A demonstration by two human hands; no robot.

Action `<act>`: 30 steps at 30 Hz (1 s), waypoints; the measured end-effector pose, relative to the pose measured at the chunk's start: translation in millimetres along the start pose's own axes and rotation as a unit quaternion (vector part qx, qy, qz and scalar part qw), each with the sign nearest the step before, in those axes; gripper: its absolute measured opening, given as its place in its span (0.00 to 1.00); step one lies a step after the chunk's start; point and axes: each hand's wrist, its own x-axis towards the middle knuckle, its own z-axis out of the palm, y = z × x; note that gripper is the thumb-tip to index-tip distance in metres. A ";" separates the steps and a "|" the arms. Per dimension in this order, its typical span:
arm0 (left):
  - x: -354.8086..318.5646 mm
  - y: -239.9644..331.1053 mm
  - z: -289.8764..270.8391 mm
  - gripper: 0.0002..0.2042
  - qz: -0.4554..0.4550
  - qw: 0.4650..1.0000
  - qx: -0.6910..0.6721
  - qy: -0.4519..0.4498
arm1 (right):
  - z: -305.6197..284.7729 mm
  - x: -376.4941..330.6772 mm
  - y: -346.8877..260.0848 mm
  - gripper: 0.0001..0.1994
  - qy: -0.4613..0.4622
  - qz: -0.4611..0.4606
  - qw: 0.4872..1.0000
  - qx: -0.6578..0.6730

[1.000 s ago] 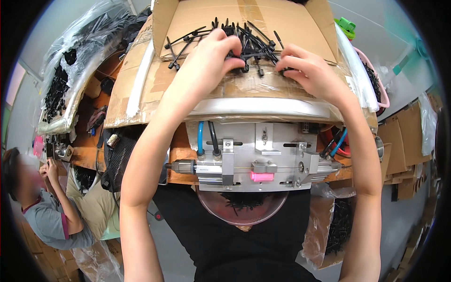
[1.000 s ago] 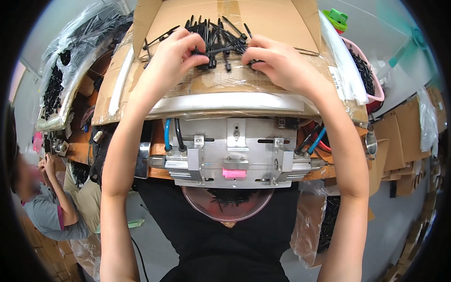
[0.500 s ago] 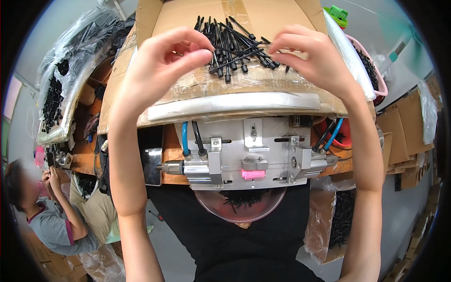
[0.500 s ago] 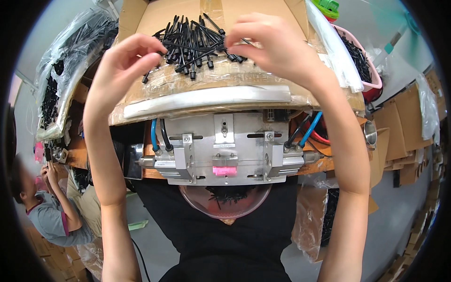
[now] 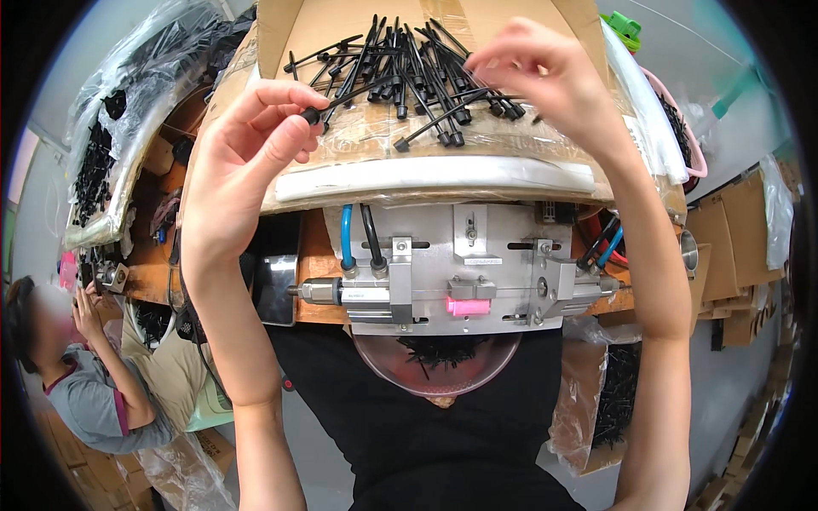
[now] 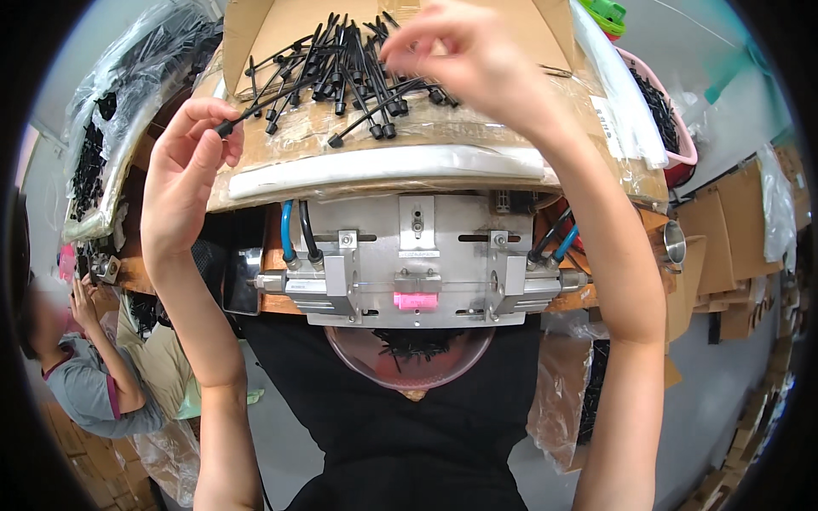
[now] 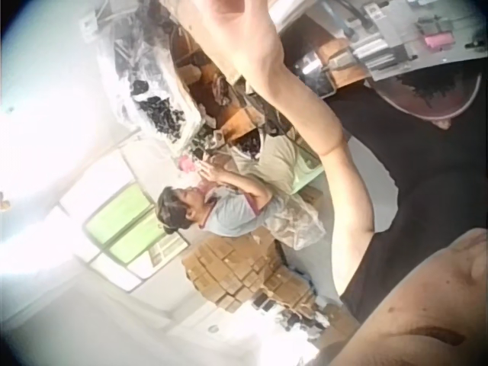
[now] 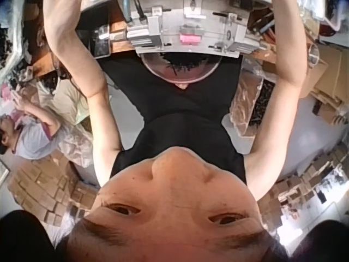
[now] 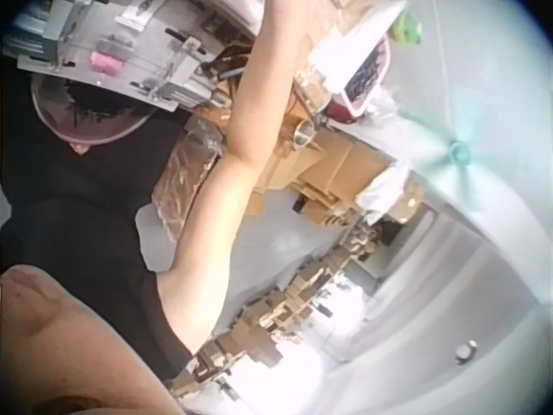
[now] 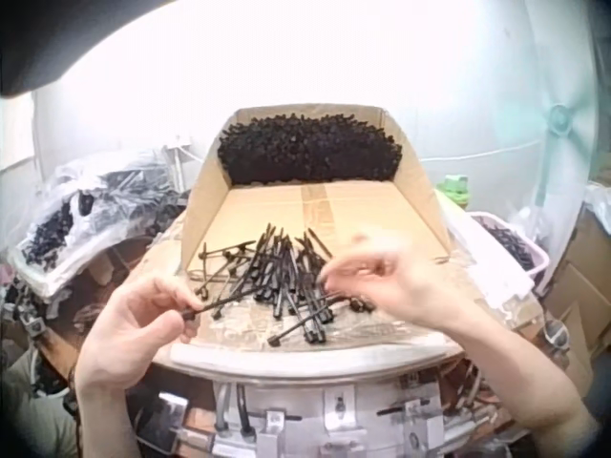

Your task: The person repeatedly picks up black cable ties from a cardboard box and places them into a metal jig on a workbench. They then press a pink lever to process each cable tie before removing it and placing it into a clear bowl below. The person refills the box with more cable ties mid-episode and continues the repetitive cycle.

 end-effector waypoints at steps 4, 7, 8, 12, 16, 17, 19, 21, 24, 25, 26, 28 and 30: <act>-9.1 -3.4 17.4 0.10 -0.003 1.000 0.015 0.011 | -14.3 -17.0 -6.1 0.10 0.094 0.201 0.953 0.208; -15.0 -0.8 29.4 0.09 -0.006 1.000 0.010 0.016 | -3.4 -31.2 -9.7 0.10 0.056 0.285 0.934 0.209; -19.8 2.3 37.0 0.09 -0.002 0.999 0.006 0.033 | -3.4 -32.7 -11.2 0.11 0.063 0.282 0.935 0.208; -57.7 7.0 77.7 0.12 0.028 0.992 0.071 0.097 | -36.4 -38.5 -28.8 0.13 0.120 0.193 0.950 0.213; -121.3 4.5 133.1 0.31 0.010 0.951 0.303 0.054 | -46.5 -59.7 -53.2 0.16 0.239 0.284 0.892 0.257; -133.2 1.1 144.7 0.38 -0.005 0.949 0.314 0.033 | -41.8 -48.7 -78.0 0.16 0.275 0.332 0.855 0.288; -147.9 -11.1 166.2 0.40 0.000 0.942 0.336 -0.025 | -43.6 -69.7 -88.8 0.21 0.285 0.289 0.847 0.343; -155.9 -22.7 181.9 0.39 -0.018 0.922 0.383 -0.049 | -51.9 -100.8 -82.5 0.29 0.254 0.249 0.877 0.322; -154.6 -30.4 194.9 0.37 -0.033 0.895 0.438 -0.072 | -76.6 -125.4 -81.7 0.26 0.259 0.232 0.866 0.360; -153.3 -32.4 196.5 0.36 -0.031 0.889 0.451 -0.076 | -79.4 -130.4 -80.3 0.24 0.234 0.211 0.871 0.376; -152.6 -33.3 197.7 0.36 -0.030 0.882 0.464 -0.079 | -78.7 -135.7 -82.9 0.24 0.228 0.204 0.884 0.354; -152.9 -33.5 199.6 0.35 -0.026 0.878 0.471 -0.084 | -72.6 -138.5 -92.6 0.22 0.216 0.177 0.906 0.318; -152.0 -33.9 198.0 0.35 -0.024 0.878 0.470 -0.091 | -72.0 -146.5 -92.2 0.20 0.199 0.136 0.925 0.293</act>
